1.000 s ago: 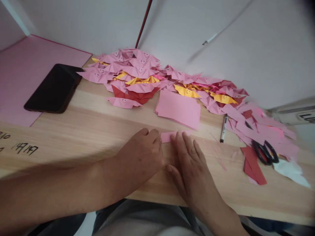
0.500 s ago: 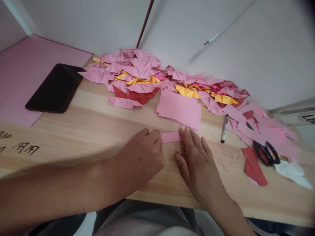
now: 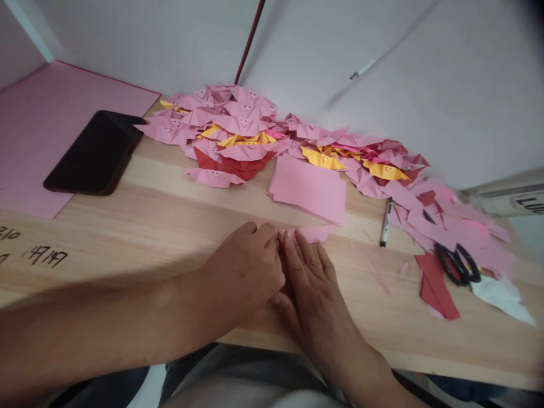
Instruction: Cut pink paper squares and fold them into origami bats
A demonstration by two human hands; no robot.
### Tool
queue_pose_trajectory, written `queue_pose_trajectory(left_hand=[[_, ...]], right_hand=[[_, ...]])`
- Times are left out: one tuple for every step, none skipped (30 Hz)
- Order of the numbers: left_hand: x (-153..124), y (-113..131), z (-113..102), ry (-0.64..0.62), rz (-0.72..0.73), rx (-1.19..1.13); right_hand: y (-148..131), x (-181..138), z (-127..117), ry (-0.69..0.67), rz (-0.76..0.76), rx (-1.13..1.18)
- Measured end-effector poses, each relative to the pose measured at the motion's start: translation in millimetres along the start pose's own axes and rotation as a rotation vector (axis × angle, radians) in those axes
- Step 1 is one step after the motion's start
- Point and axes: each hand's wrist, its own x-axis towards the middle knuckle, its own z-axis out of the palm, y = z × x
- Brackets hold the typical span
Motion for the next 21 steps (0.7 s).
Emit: queue_pose_trajectory(left_hand=[[0.1,-0.2,0.0,0.002,-0.001,-0.002],[0.0,-0.3,0.1,0.002,0.001,-0.001],[0.0,-0.4,0.5,0.001,0.002,0.005],[-0.1,-0.4,0.9,-0.002,0.002,0.014],[-0.3,-0.3,1.4,-0.006,0.004,0.027],[-0.4,-0.1,1.8,-0.006,0.005,0.04],[-0.4,0.1,2.2,-0.005,0.006,0.053],[-0.5,0.3,2.3,-0.001,0.006,0.065],[-0.5,0.5,2.4,0.003,0.008,0.074],[-0.5,0.6,2.4,0.005,0.012,0.08],[-0.5,0.6,2.3,0.003,0.015,0.085],[-0.4,0.6,2.3,0.0,0.017,0.088],[-0.4,0.5,2.3,-0.003,0.019,0.089],[-0.3,0.4,2.5,-0.005,0.019,0.089],[-0.3,0.3,2.8,-0.006,0.015,0.089],[-0.2,0.2,3.2,-0.006,0.012,0.087],[-0.2,0.2,3.5,-0.007,0.01,0.086],[-0.2,0.3,3.8,-0.008,0.008,0.084],[-0.2,0.5,4.1,-0.014,0.007,0.083],[-0.3,0.6,4.1,-0.02,0.008,0.08],[-0.3,0.7,3.9,-0.025,0.008,0.075]], right_hand=[[0.2,0.1,-0.5,0.002,-0.001,0.004],[1.7,0.2,-0.5,0.008,0.003,0.0],[4.1,0.2,-0.3,0.018,0.01,-0.008],[7.5,0.0,0.2,0.03,0.022,-0.02],[11.4,-0.3,0.7,0.043,0.04,-0.034],[15.6,-0.8,1.2,0.055,0.064,-0.049],[19.9,-1.7,1.5,0.065,0.091,-0.062],[24.0,-3.0,1.5,0.073,0.121,-0.073],[27.7,-4.6,1.2,0.081,0.146,-0.081],[31.0,-6.5,0.6,0.085,0.171,-0.086],[33.7,-8.5,-0.1,0.091,0.191,-0.092],[35.9,-10.5,-0.9,0.095,0.205,-0.095],[37.6,-12.3,-1.6,0.097,0.215,-0.098],[38.8,-13.7,-2.2,0.097,0.219,-0.102],[39.5,-14.8,-2.5,0.094,0.221,-0.104],[39.7,-15.4,-2.6,0.09,0.224,-0.107],[39.2,-15.7,-2.5,0.087,0.228,-0.108],[38.0,-15.6,-2.2,0.083,0.234,-0.107],[35.9,-15.4,-1.8,0.08,0.239,-0.103],[33.0,-15.1,-1.4,0.078,0.239,-0.097],[29.2,-14.6,-1.0,0.076,0.226,-0.089]])
